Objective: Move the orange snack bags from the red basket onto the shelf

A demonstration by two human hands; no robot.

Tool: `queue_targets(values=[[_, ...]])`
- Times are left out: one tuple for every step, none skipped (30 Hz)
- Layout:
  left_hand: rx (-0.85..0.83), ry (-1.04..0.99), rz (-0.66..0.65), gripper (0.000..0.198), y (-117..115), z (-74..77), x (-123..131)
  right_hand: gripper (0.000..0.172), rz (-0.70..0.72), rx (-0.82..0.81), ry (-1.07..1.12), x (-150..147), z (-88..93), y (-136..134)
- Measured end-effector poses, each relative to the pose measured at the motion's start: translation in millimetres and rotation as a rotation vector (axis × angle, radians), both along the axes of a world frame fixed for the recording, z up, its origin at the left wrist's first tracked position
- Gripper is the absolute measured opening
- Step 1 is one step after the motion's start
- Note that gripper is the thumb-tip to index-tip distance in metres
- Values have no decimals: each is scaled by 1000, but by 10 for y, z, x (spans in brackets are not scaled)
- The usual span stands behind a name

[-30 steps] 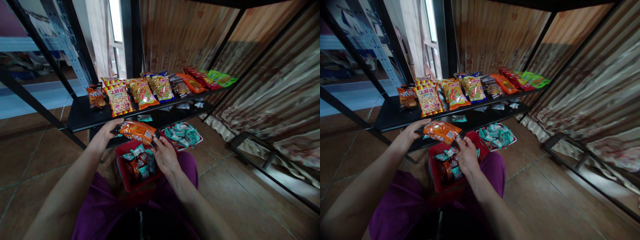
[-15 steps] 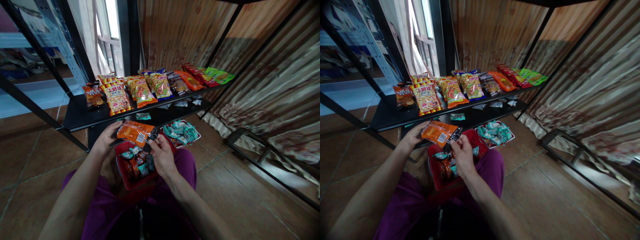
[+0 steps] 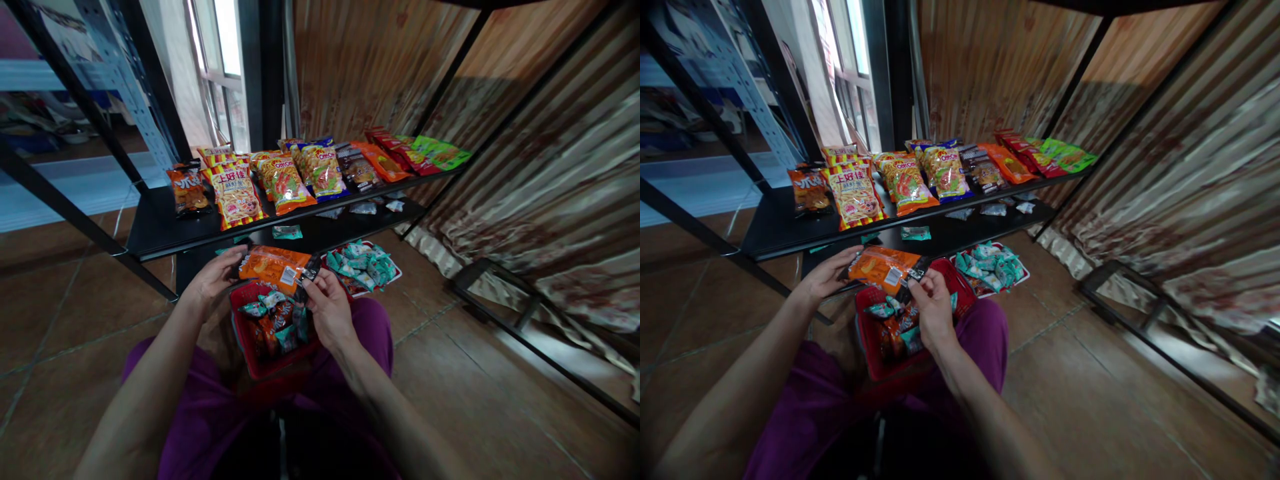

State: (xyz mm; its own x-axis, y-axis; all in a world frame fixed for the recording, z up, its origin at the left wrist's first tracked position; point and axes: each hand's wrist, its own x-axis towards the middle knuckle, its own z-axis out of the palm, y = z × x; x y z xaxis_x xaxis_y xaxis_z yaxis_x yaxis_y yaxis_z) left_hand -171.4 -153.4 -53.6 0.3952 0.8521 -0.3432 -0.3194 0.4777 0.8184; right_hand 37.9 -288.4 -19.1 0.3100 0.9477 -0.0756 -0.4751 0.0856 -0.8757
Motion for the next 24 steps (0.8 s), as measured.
queue_targets(values=[[27,6,-1,45,-25,30,-10,40,-32,-18,3,20,-1,11],[45,7,-3,47,-47,60,-17,45,-61,-33,5,39,-2,20],[53,4,-4,48,-64,86,-21,51,-83,-44,5,55,-4,27],[54,-5,-3,48,-76,108,-24,57,-96,-47,2,68,-6,31],[50,-11,2,48,-82,123,-25,61,-97,-46,-3,78,-9,33],[48,-12,8,48,-84,132,-26,63,-91,-40,-10,84,-13,32],[48,-12,15,48,-83,136,-26,63,-81,-32,-19,88,-18,30],[49,-12,22,49,-80,136,-27,60,-74,-20,-29,91,-24,27],[52,-11,28,50,-76,132,-29,56,-71,-9,-41,93,-31,24],[54,-12,31,51,-72,127,-31,50,-75,0,-56,95,-39,21],[55,-14,30,52,-70,123,-33,44,-82,7,-73,99,-49,20],[56,-16,26,53,-69,120,-35,40,-90,13,-94,103,-58,20],[56,-20,24,53,-70,121,-35,35,-95,18,-118,108,-68,21],[56,-25,23,54,-73,127,-35,31,-96,23,-144,115,-76,23],[57,-32,23,53,-78,139,-33,28,-94,24,-169,122,-84,25],[57,-40,26,53,-85,155,-30,25,-92,22,-191,130,-90,26],[57,-45,30,53,-93,176,-26,22,-88,17,-210,138,-94,26],[54,-44,33,53,-102,199,-22,21,-84,10,-222,147,-96,24],[49,-39,36,53,-110,223,-18,21,-78,5,-231,157,-96,21],[42,-31,38,52,-116,245,-15,22,-71,4,-237,169,-96,15],[34,-24,41,52,-122,264,-12,24,-59,10,-242,181,-96,9],[26,-21,46,51,-125,279,-9,26,-43,23,-246,195,-97,3],[17,-23,53,49,-127,289,-7,29,-22,41,-253,210,-100,-3],[6,-27,61,45,-128,294,-5,32,0,62,-269,227,-105,-8]])
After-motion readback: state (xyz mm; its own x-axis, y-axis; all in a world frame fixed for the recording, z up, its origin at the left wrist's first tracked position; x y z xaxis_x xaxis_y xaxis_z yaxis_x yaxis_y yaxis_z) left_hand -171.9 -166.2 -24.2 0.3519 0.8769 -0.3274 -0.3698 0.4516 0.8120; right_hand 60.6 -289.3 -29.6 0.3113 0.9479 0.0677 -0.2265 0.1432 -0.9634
